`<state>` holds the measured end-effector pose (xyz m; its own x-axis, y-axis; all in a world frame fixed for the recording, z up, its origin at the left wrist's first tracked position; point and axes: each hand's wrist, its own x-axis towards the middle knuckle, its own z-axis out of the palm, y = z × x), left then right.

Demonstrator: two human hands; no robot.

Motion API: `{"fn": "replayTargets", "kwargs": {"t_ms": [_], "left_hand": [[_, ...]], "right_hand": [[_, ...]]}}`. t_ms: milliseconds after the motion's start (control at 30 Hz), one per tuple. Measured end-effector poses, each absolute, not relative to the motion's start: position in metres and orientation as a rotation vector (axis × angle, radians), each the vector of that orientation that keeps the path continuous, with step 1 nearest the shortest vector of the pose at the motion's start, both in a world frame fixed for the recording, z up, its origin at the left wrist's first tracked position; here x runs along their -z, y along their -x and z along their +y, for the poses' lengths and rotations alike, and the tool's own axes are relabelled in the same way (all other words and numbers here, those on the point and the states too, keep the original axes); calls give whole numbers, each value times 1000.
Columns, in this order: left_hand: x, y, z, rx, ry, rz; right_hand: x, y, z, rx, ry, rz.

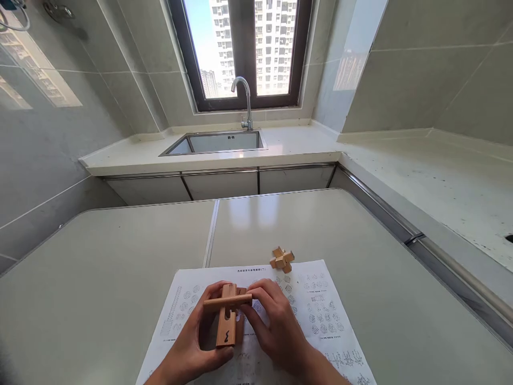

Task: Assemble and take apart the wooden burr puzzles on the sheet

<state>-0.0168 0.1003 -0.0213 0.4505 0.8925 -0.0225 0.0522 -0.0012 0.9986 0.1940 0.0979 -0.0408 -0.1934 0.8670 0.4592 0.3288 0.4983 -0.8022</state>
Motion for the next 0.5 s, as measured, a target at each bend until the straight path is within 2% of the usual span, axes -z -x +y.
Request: {"fn": "replayTargets", "kwargs": {"t_ms": [500], "left_hand": [[24,20,101,-808,-1411,802]], "right_hand": [[39,-197,98,-578,1030,-1718]]}}
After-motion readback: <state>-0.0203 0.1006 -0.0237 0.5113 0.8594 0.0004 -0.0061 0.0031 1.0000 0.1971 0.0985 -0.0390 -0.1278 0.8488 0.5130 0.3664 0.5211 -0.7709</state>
